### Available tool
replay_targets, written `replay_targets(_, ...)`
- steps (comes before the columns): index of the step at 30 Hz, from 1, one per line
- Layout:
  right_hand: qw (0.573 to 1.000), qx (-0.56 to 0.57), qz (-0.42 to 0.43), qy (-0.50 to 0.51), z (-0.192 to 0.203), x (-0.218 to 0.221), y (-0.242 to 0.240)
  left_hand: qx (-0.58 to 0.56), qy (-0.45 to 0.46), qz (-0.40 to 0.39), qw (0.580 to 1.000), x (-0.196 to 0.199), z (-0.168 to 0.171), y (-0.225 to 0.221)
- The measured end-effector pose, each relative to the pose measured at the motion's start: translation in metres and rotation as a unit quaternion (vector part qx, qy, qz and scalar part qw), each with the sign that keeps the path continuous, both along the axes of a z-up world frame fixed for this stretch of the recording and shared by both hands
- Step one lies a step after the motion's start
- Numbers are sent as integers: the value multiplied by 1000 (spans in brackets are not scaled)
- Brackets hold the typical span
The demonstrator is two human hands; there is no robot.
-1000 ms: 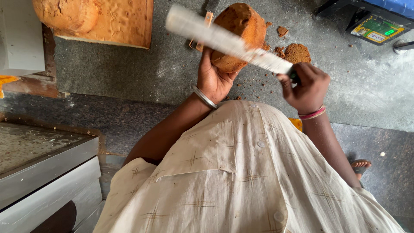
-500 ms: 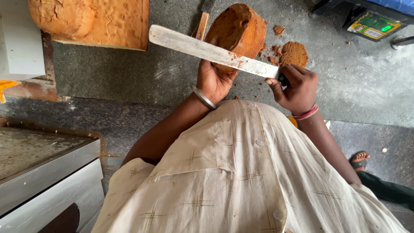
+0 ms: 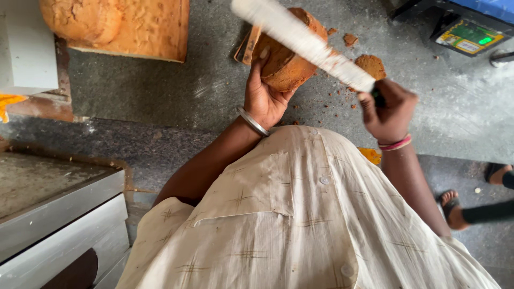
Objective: The person carves a large piece of baked bread into a rounded shape using a serrated knife, scraping and cutting away the crust and interior.
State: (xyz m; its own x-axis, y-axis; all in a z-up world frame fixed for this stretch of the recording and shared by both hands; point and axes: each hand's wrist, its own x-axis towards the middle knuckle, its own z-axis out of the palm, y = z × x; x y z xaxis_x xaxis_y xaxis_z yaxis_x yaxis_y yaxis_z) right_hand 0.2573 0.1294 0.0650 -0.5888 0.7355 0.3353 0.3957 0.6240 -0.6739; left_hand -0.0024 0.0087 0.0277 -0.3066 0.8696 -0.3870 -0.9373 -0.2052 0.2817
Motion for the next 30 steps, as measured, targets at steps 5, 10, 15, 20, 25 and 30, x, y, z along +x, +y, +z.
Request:
replay_targets(5,997,-46,58,-1,8,-14,-20,20,-26,-42,999,9,-40,-3)
replay_targets(10,994,-29,108,-12,20,-17,-35,45,29,-87,995,11,-18,-10)
replay_targets(15,999,3,44,-3,14,-18,-51,-45,-48,-152,986,3,5,-11)
replay_targets(20,999,-24,-17,-13,9,-24,-87,-90,-37,-208,973,-36,-6,-31)
replay_targets(25,994,-34,-104,7,5,-30,-113,-94,13,-226,970,-37,-3,-30)
replay_targets(30,975,-67,-211,33,-1,-20,-138,-78,54,-254,963,-39,24,-17)
